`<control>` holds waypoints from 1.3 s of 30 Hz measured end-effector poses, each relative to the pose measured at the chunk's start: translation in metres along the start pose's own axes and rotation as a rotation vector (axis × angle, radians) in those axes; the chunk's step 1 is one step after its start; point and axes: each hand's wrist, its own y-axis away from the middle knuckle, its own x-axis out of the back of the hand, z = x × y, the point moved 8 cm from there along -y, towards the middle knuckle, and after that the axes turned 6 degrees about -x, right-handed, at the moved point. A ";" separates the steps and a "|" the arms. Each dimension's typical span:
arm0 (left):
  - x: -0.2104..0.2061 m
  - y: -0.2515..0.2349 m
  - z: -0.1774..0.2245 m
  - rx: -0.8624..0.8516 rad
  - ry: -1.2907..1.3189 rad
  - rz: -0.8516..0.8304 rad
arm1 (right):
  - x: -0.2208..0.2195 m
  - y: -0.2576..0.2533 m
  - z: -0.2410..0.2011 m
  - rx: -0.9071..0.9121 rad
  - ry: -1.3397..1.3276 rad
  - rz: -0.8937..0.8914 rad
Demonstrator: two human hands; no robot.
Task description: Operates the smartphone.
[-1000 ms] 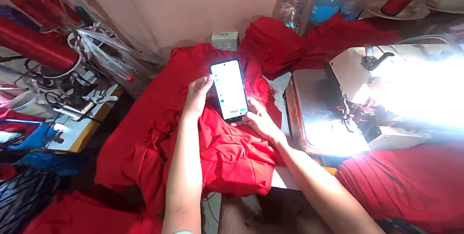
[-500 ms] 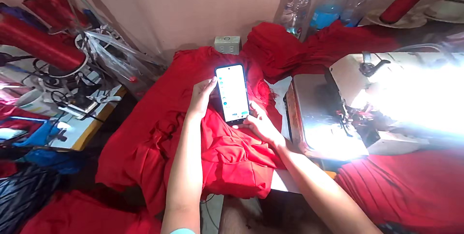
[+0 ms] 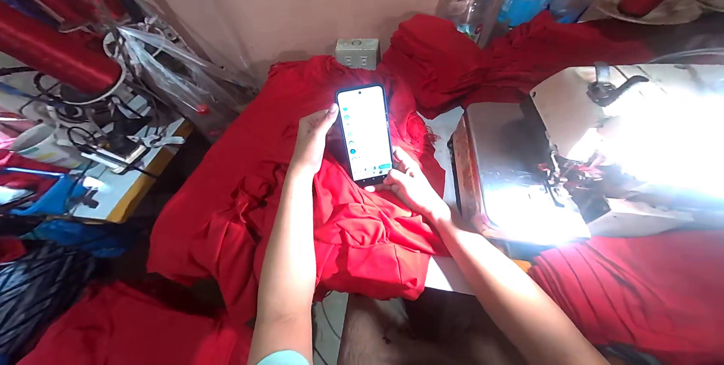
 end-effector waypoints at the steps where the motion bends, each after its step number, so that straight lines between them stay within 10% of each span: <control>1: 0.000 0.000 0.000 0.002 0.003 0.002 | 0.000 0.000 0.000 0.000 0.007 -0.001; 39: 0.001 -0.002 0.000 -0.011 -0.025 0.015 | -0.002 0.000 -0.006 -0.006 -0.010 0.029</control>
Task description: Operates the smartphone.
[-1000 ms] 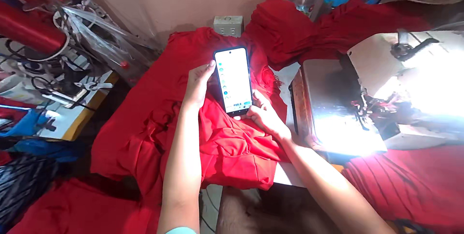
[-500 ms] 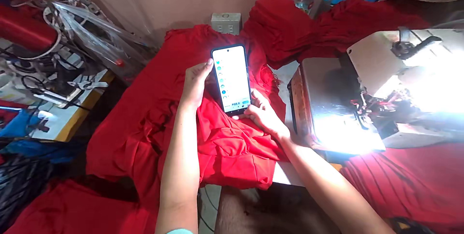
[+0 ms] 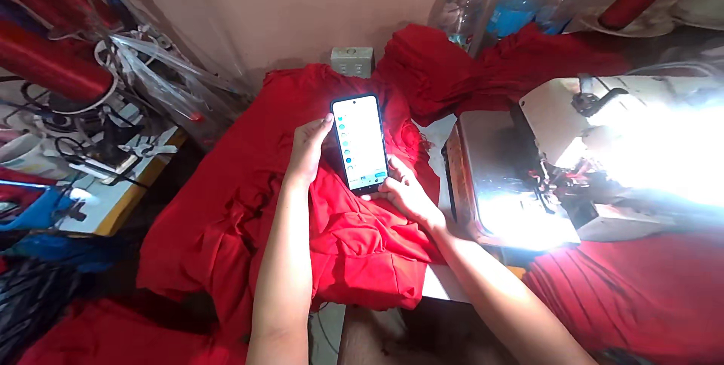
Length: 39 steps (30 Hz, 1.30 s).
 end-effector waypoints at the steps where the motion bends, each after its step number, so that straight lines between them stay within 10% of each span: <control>1: 0.000 0.000 0.000 0.001 0.001 0.004 | -0.001 0.000 -0.001 0.004 -0.007 -0.007; 39: 0.001 0.002 -0.002 -0.008 0.002 0.017 | -0.002 0.001 -0.002 -0.013 0.004 0.007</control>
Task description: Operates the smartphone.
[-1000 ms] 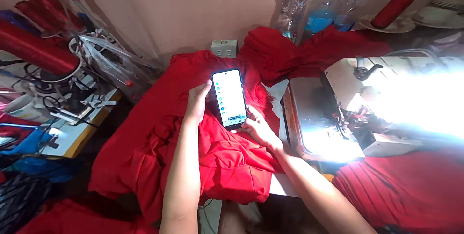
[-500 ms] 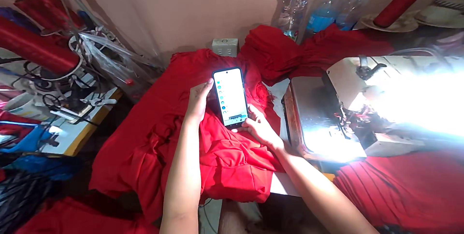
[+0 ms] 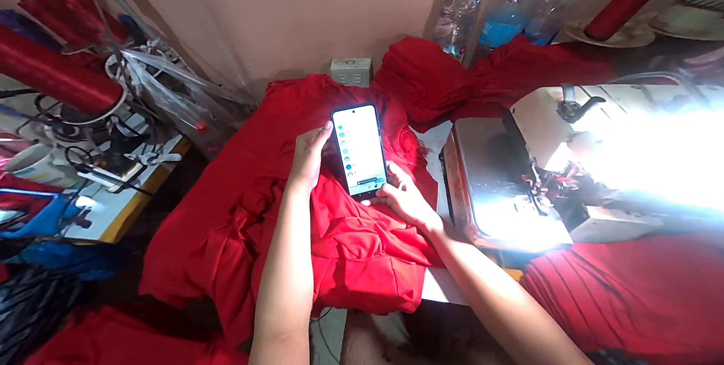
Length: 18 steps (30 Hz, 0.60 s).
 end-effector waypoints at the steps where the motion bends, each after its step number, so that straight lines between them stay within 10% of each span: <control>1: 0.000 0.000 0.000 0.003 0.000 0.003 | 0.000 0.000 0.000 -0.002 -0.002 0.002; 18: 0.001 0.000 0.000 0.001 0.007 0.002 | 0.000 0.000 0.000 -0.008 -0.003 0.004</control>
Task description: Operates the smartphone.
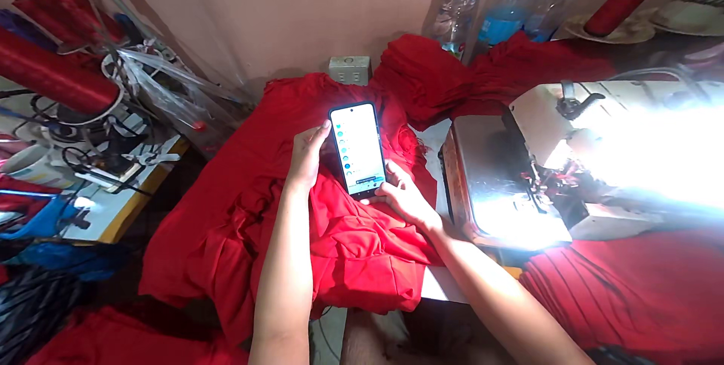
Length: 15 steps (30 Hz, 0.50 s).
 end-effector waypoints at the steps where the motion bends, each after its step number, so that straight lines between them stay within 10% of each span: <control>1: 0.000 0.000 0.000 0.007 -0.008 0.004 | 0.000 0.000 0.000 -0.004 -0.010 -0.003; 15: 0.000 0.000 0.000 0.023 0.007 0.006 | 0.001 -0.002 0.002 0.010 -0.049 -0.013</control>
